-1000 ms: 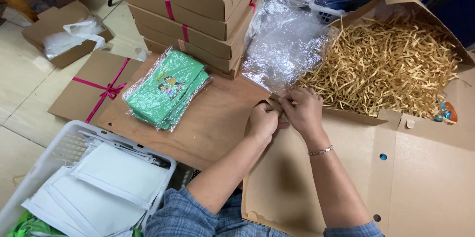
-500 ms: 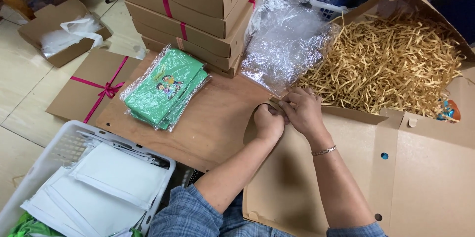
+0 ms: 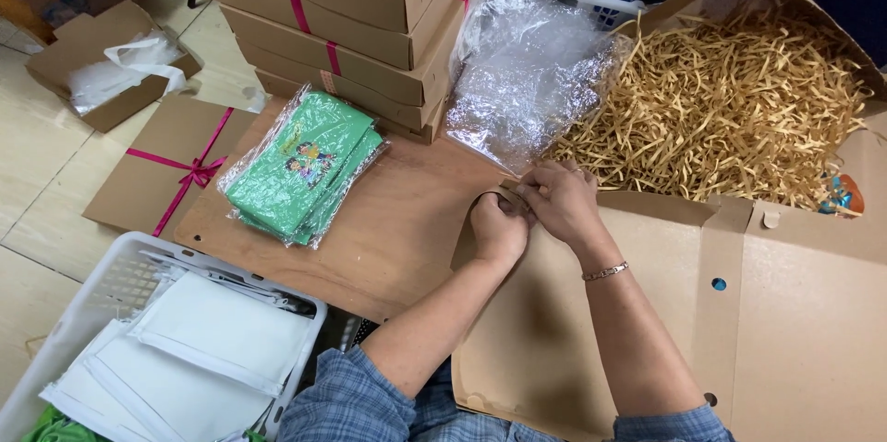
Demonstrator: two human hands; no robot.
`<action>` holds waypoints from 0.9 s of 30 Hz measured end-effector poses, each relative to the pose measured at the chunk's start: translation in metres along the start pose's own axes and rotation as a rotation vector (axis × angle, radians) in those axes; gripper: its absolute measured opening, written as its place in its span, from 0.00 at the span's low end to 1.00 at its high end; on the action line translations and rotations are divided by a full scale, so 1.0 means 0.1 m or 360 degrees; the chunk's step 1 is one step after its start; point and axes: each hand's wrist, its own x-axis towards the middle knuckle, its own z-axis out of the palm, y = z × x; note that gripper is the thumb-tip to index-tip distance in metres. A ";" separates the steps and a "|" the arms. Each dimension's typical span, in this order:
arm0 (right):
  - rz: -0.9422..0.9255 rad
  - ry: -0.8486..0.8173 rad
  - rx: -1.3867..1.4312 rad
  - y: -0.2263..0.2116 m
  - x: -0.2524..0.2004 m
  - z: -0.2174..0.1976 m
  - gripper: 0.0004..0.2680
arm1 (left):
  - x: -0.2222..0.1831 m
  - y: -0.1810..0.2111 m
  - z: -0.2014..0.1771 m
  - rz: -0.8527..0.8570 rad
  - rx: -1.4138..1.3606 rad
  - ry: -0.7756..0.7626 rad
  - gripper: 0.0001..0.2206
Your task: The person assembles a flat-packed cardboard box by folding the side flaps and securing them with tabs. They then fold the top flaps to form the box structure. The person works at a wooden table surrounded by stacks of similar boxes and packing materials.
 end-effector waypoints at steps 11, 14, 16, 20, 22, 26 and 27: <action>0.0152 -0.0122 -0.0180 -0.10 0.01 0.04 0.05 | 0.06 -0.10 -0.06 0.0053 0.0001 -0.0026 0.10; 0.0208 -0.0173 -0.0190 -0.11 0.02 0.08 0.06 | 0.11 -0.15 -0.12 -0.0033 -0.0024 -0.0198 0.08; 0.0227 -0.0176 -0.0230 0.03 0.08 0.30 0.07 | 0.19 -0.28 -0.09 -0.0182 -0.0100 -0.0283 0.08; 0.0274 -0.0190 -0.0350 0.10 0.10 0.45 0.08 | -0.06 0.34 -0.38 -0.0575 -0.0701 -0.0395 0.12; 0.0293 -0.0200 -0.0335 0.03 0.07 0.41 0.08 | -0.05 0.34 -0.41 -0.0489 -0.0530 -0.0327 0.11; 0.0371 -0.0220 -0.0208 0.15 0.09 0.46 0.09 | 0.08 0.05 -0.33 -0.0196 -0.0085 -0.0344 0.13; 0.0372 -0.0226 -0.0205 0.13 0.10 0.40 0.09 | -0.01 0.13 -0.37 -0.0201 -0.0082 -0.0344 0.13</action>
